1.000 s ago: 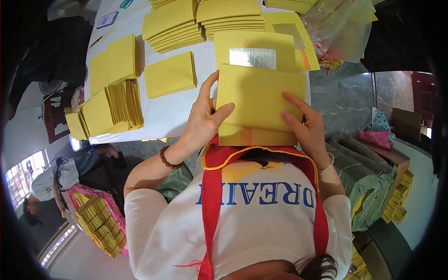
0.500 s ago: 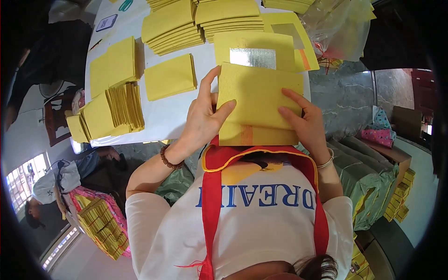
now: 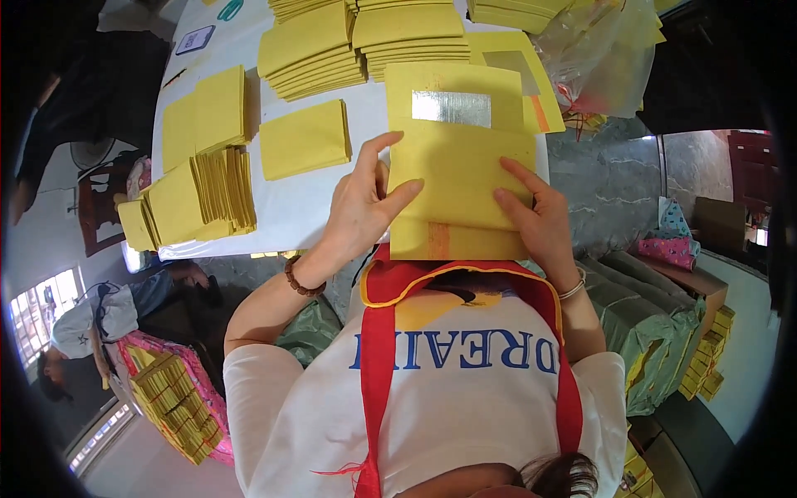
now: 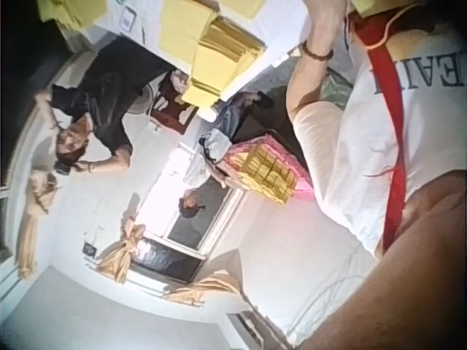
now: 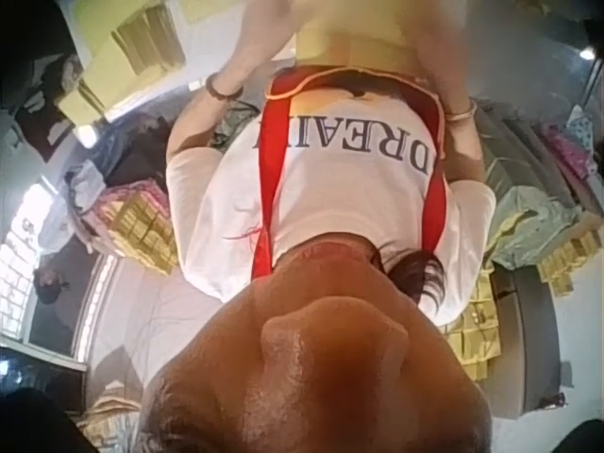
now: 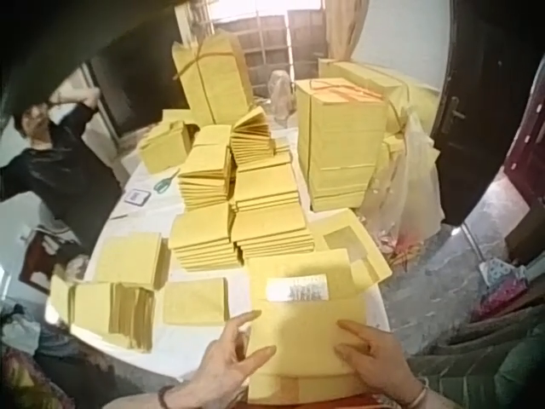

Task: Folding and stacking yellow sheets of joss paper with silver foil centers.

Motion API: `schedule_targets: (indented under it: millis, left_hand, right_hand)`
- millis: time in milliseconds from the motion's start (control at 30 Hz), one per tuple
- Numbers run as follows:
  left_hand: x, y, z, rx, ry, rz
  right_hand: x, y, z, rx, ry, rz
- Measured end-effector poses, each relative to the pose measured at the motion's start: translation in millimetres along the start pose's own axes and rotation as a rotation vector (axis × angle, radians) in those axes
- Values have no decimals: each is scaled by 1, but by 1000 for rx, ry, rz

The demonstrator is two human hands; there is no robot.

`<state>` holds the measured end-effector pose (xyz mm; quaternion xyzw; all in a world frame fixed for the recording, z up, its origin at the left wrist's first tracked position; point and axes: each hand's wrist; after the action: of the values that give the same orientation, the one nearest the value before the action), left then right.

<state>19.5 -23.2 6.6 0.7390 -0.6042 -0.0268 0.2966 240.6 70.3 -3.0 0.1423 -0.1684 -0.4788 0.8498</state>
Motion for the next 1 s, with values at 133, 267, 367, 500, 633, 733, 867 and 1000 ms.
schedule_targets:
  millis: [133, 267, 367, 500, 633, 733, 867, 1000]
  left_hand:
    - [-8, 2, -10, -538, -624, -427]
    - [-17, -19, -31, -609, -847, -168]
    - [-23, -45, -13, -690, -876, -71]
    - [-21, -49, -7, -758, -834, -46]
    - [-23, -49, -8, -774, -823, -22]
    - [-24, -49, -10, -791, -819, -14]
    - [-22, -49, -5, -759, -813, -2]
    - [-19, -37, -5, -617, -886, 20]
  right_hand:
    - [0, -1, 1, 30, 16, -7]
    - [0, -1, -4, -4, 0, -8]
    - [-1, 0, -6, 32, 63, 8]
    - [1, 0, 5, 17, -51, 39]
    - [22, -1, 3, 559, 280, -198]
    - [36, 7, -10, 767, 659, -117]
    - [43, 2, -28, 687, 605, 101]
    - [45, -2, -33, 605, 567, 110]
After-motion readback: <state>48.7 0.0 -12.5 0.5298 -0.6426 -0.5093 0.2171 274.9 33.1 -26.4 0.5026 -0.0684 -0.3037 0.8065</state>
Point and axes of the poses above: each hand's wrist, its own x-axis away from the middle knuckle, its own y-axis out of the back of the hand, z = x × y, and after that the axes turned 1 degree about -x, right-handed
